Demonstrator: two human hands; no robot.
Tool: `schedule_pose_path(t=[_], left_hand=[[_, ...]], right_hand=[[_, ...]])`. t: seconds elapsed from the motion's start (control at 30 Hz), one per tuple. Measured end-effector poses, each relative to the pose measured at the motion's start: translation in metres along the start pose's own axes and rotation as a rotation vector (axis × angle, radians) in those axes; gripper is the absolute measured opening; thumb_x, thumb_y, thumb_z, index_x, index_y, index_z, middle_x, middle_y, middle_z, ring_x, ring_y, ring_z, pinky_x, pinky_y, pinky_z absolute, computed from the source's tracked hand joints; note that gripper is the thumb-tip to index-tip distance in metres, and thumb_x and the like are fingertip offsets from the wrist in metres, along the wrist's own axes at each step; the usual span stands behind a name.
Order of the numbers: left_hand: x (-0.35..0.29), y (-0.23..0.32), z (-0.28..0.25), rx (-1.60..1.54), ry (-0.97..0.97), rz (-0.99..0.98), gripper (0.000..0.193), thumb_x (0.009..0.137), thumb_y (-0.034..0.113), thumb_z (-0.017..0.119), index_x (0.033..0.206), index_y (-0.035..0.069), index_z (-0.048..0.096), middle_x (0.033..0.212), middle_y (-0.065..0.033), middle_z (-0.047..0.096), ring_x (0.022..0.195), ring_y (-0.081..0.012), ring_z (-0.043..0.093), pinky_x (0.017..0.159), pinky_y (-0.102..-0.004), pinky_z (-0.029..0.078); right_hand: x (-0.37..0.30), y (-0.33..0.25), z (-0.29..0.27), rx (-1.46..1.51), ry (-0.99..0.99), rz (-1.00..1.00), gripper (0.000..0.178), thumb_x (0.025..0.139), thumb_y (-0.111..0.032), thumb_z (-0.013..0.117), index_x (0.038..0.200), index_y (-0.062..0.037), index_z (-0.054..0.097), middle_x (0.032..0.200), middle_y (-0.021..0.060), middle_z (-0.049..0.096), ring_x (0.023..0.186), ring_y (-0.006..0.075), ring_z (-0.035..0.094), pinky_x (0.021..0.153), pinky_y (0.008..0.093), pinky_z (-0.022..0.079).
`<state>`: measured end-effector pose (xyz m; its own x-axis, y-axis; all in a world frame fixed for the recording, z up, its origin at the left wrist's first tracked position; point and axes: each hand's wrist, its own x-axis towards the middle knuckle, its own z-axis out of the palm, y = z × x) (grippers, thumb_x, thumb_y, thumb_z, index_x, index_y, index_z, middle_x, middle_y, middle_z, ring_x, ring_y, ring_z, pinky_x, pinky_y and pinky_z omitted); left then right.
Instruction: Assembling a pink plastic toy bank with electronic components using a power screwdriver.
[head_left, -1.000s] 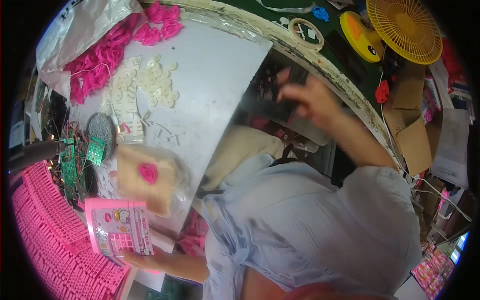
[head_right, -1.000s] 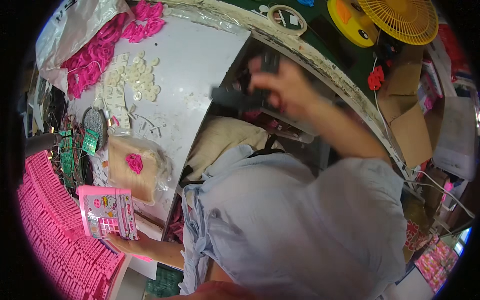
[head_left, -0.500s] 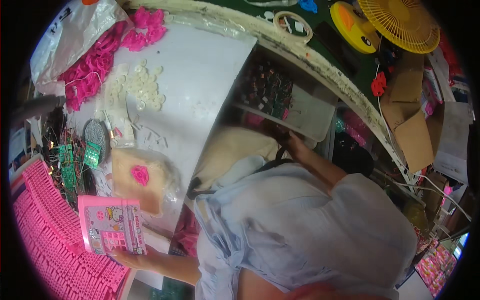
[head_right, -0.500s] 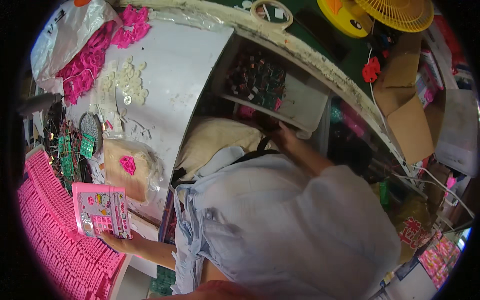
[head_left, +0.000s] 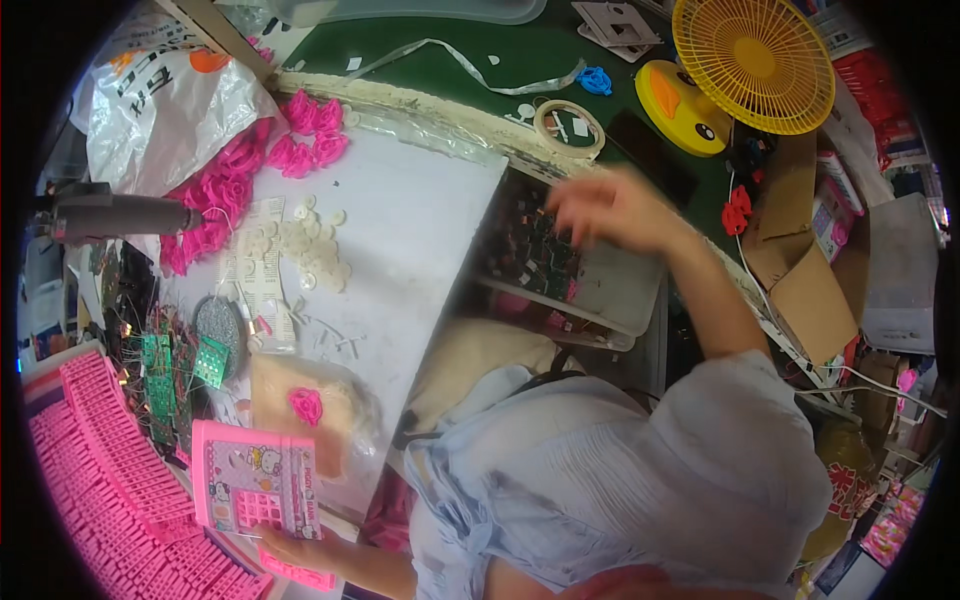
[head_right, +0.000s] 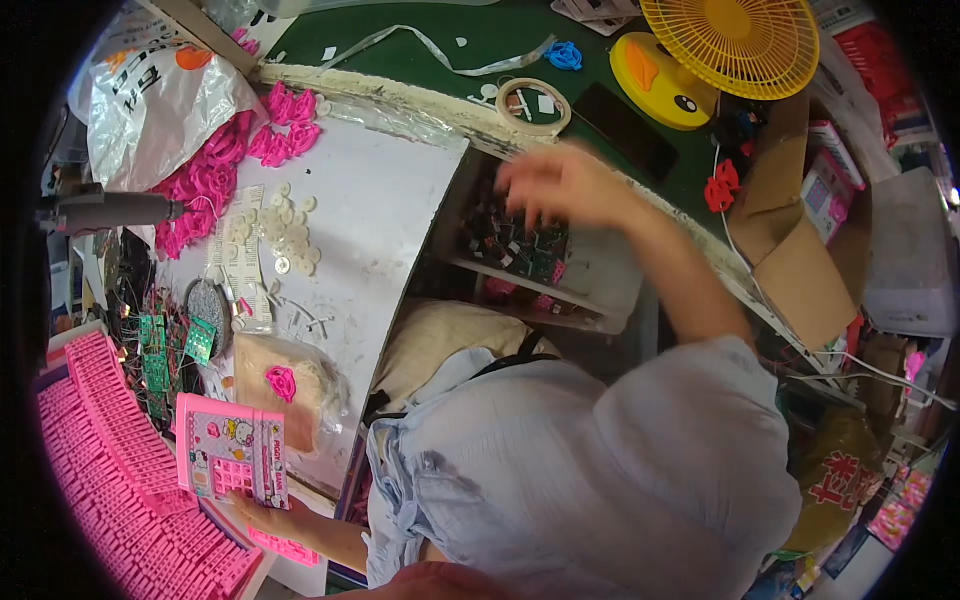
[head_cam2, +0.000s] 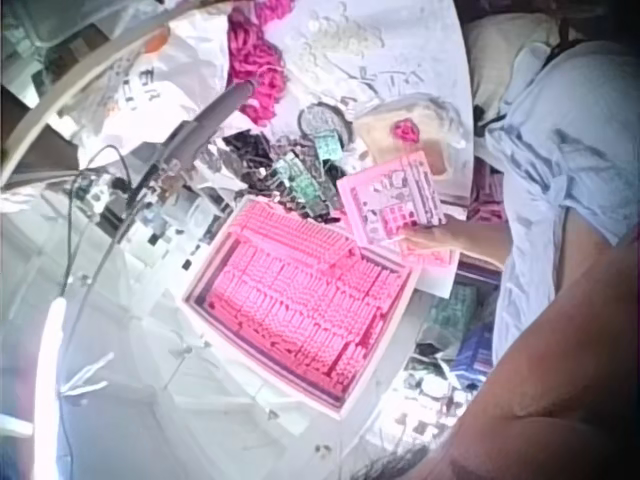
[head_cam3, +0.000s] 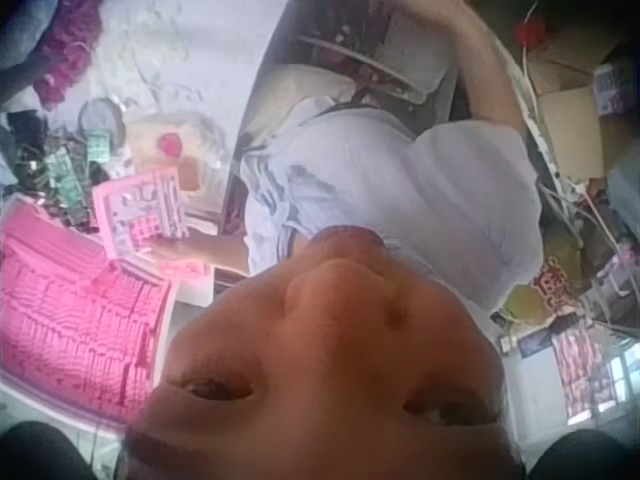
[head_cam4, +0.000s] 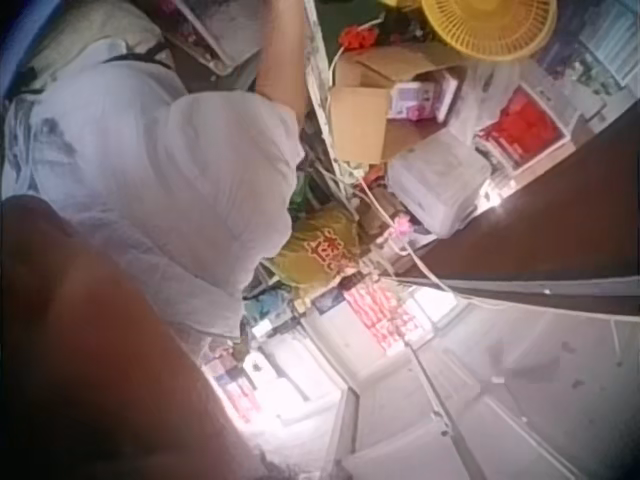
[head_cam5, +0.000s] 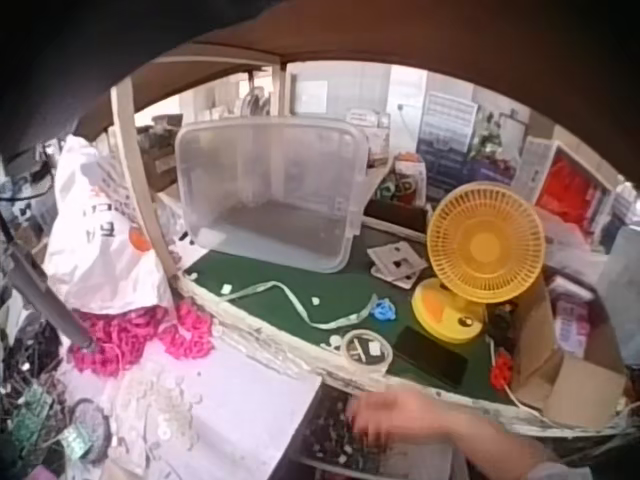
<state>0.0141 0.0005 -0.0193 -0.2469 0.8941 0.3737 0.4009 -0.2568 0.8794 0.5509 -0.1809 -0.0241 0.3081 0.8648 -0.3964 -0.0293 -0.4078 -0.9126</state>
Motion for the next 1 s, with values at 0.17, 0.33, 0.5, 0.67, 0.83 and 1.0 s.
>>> schedule_pose_path(t=[0.17,0.33,0.5,0.67,0.83,1.0], left_hand=[[0.013,-0.01,0.002,-0.118,0.099,-0.183,0.054,0.1,0.031,0.061,0.137,-0.007,0.051,0.13,-0.0196,0.054,0.117,-0.0274,0.055,0.098,-0.0405,0.048],[0.015,-0.048,-0.021,-0.133,0.052,-0.099,0.056,0.1,0.032,0.059,0.135,-0.01,0.05,0.13,-0.0212,0.056,0.118,-0.0266,0.056,0.099,-0.0401,0.047],[0.011,-0.045,-0.034,-0.089,0.123,-0.112,0.054,0.1,0.033,0.059,0.132,-0.009,0.052,0.13,-0.021,0.056,0.115,-0.0254,0.058,0.096,-0.0399,0.049],[0.02,-0.037,-0.018,-0.147,0.088,-0.148,0.049,0.101,0.033,0.058,0.126,-0.009,0.056,0.124,-0.0185,0.058,0.108,-0.0246,0.059,0.091,-0.0376,0.05],[0.008,-0.005,-0.004,-0.101,0.157,-0.081,0.042,0.101,0.028,0.059,0.129,-0.004,0.058,0.124,-0.0165,0.056,0.11,-0.0261,0.057,0.09,-0.037,0.05],[0.005,-0.043,-0.023,0.004,-0.064,0.201,0.046,0.097,0.018,0.064,0.139,0.002,0.054,0.13,-0.0197,0.056,0.118,-0.0348,0.057,0.099,-0.0421,0.05]], right_hand=[[0.085,0.02,-0.145,-1.197,0.952,-0.399,0.047,0.083,-0.028,0.075,0.123,-0.0044,0.064,0.117,0.0202,0.067,0.106,0.0349,0.065,0.093,0.0416,0.051],[0.104,0.034,-0.188,-1.108,0.887,-0.324,0.06,0.077,-0.034,0.079,0.126,-0.005,0.062,0.116,0.021,0.066,0.108,0.0379,0.063,0.096,0.043,0.05],[0.031,-0.012,-0.057,0.3,0.021,-0.148,0.053,0.093,-0.046,0.06,0.117,0.0018,0.065,0.101,0.0158,0.071,0.074,0.0164,0.068,0.065,0.032,0.057],[-0.046,0.178,0.056,-0.004,-0.342,0.732,0.064,0.097,-0.063,0.047,0.096,-0.0028,0.07,0.076,0.0081,0.068,0.054,0.0134,0.06,0.045,0.0285,0.047],[-0.08,0.358,0.108,0.024,0.113,0.749,0.052,0.096,-0.054,0.051,0.107,-0.0052,0.067,0.081,0.0073,0.069,0.062,0.0168,0.06,0.055,0.0318,0.046],[-0.031,0.45,0.158,0.271,0.286,0.41,0.043,0.096,-0.041,0.054,0.12,-0.0077,0.066,0.087,0.0083,0.071,0.077,0.0221,0.064,0.073,0.037,0.051]])
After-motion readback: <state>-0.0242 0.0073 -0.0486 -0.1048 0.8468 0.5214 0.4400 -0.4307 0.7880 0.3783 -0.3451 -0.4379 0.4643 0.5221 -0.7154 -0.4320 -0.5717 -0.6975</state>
